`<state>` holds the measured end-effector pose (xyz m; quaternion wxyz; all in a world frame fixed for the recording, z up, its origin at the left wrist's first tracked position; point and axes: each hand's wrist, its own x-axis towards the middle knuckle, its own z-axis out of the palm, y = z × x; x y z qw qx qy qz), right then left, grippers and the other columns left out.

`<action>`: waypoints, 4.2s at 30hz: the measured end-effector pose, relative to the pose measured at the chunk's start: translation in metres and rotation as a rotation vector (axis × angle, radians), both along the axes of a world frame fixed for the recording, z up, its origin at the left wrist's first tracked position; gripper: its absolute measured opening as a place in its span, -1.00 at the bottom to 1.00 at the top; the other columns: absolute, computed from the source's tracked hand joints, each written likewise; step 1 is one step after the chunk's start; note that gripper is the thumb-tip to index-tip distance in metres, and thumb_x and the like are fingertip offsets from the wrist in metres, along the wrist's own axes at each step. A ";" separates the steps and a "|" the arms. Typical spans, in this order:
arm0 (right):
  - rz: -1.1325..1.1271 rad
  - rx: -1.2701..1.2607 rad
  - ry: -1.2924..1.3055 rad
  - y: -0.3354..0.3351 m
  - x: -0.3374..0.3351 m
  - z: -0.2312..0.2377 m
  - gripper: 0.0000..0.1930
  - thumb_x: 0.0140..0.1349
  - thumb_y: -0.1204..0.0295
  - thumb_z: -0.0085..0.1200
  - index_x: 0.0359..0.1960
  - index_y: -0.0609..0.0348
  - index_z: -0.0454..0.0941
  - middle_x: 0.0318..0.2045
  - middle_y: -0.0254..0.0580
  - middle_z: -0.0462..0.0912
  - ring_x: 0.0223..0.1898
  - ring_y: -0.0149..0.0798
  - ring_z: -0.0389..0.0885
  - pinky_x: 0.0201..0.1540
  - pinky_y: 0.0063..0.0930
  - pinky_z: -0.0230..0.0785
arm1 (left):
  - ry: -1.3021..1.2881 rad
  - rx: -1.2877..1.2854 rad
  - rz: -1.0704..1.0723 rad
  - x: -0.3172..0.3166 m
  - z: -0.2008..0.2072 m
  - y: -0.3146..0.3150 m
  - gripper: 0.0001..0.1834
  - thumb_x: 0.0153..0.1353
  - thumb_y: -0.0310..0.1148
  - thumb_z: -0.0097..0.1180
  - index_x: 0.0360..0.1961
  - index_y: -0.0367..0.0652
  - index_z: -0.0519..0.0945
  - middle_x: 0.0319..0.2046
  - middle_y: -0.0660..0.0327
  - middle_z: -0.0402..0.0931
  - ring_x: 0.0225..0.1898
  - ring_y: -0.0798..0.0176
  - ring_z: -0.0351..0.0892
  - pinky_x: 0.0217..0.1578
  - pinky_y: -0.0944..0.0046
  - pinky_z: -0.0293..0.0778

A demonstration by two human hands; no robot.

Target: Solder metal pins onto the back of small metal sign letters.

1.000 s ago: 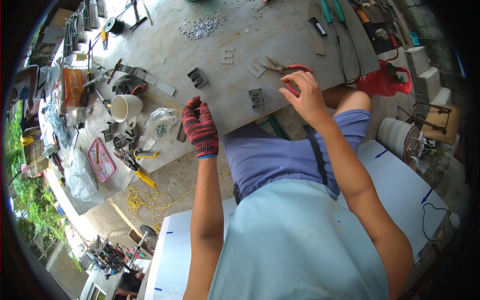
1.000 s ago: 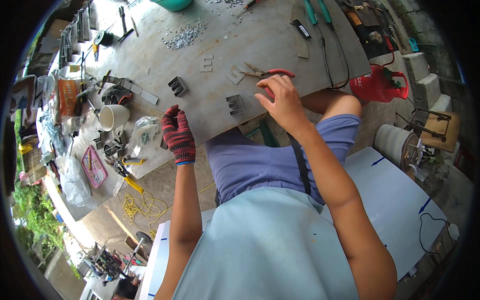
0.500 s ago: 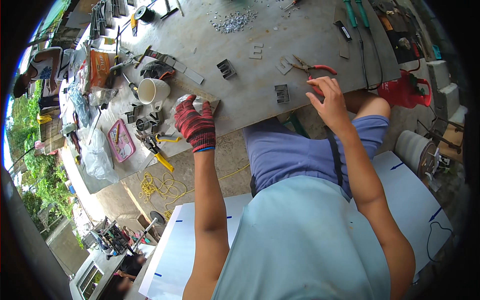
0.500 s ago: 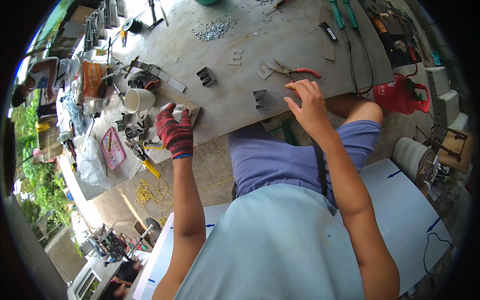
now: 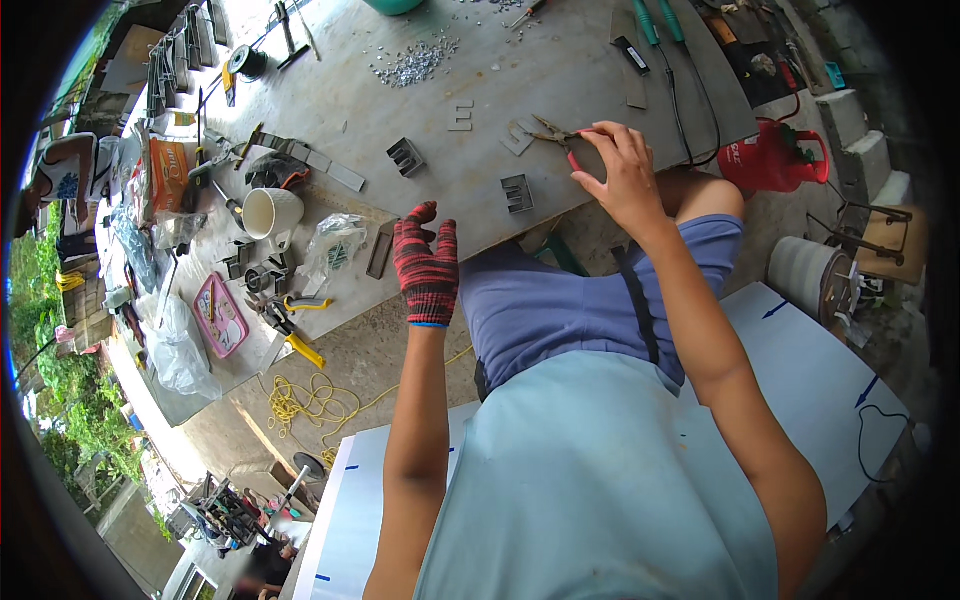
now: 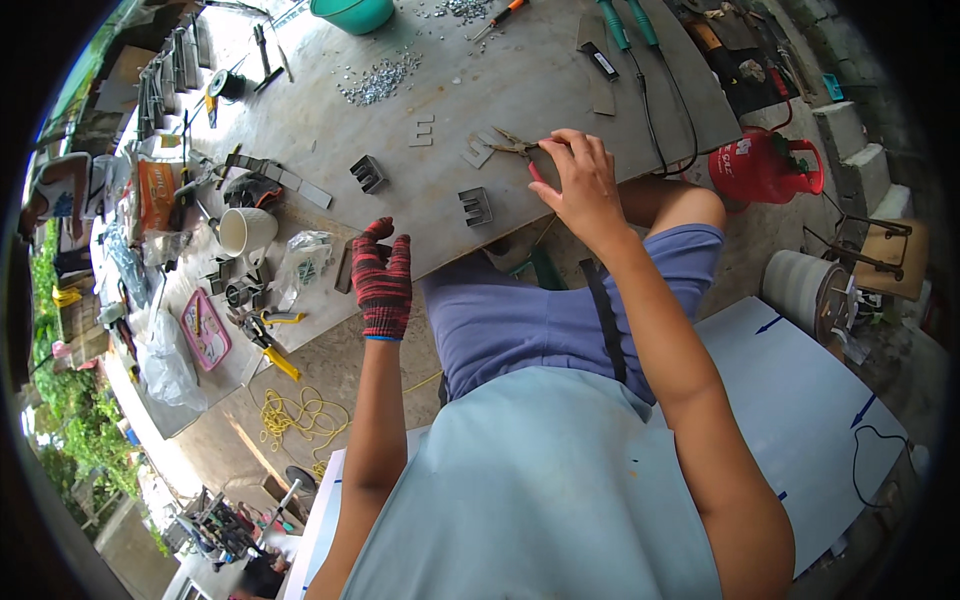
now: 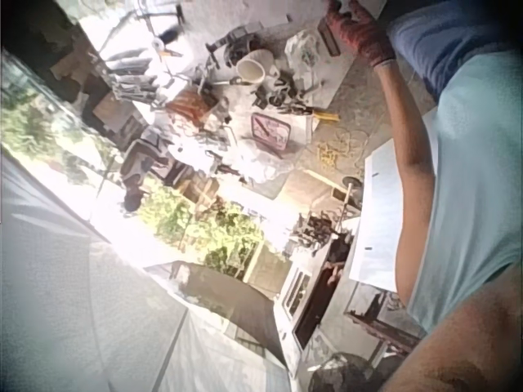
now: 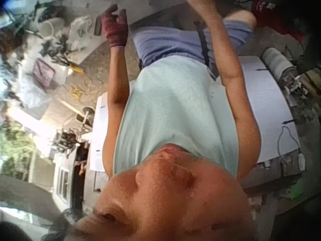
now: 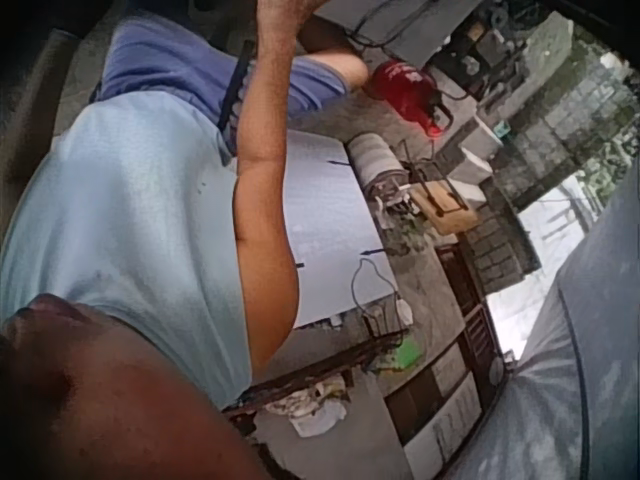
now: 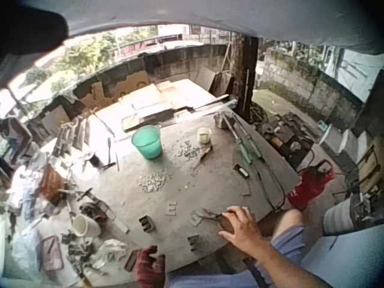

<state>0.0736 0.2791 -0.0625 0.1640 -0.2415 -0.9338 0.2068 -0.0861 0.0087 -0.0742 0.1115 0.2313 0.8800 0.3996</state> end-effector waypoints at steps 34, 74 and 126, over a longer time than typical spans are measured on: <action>0.192 -0.298 -0.008 -0.049 -0.015 -0.024 -0.23 -0.02 0.35 0.51 0.29 0.08 0.46 0.24 -0.27 0.44 0.19 -0.09 0.45 0.26 -0.18 0.33 | 0.306 -0.288 -0.400 -0.047 -0.015 0.016 -0.69 0.13 -0.31 0.37 -0.10 -0.11 0.65 -0.19 0.07 0.59 -0.10 -0.10 0.57 -0.07 -0.09 0.46; 0.342 -0.358 -0.225 -0.029 -0.048 -0.021 -0.30 -0.16 0.50 0.49 0.15 -0.08 0.58 0.04 -0.29 0.50 0.03 -0.17 0.51 0.08 -0.25 0.32 | 0.332 -0.069 -0.380 -0.055 -0.044 0.045 -0.52 -0.10 -0.21 0.56 -0.13 0.00 0.64 -0.36 0.26 0.60 -0.25 0.02 0.57 -0.06 -0.04 0.37; 0.318 -0.387 -0.219 -0.031 -0.048 -0.022 -0.31 -0.19 0.54 0.47 0.13 -0.05 0.60 0.00 -0.27 0.51 0.04 -0.14 0.51 0.12 -0.26 0.33 | 0.318 -0.095 -0.560 -0.056 -0.042 0.048 -0.49 -0.19 -0.33 0.55 -0.10 0.01 0.71 -0.27 0.23 0.64 -0.22 0.05 0.60 -0.14 0.03 0.44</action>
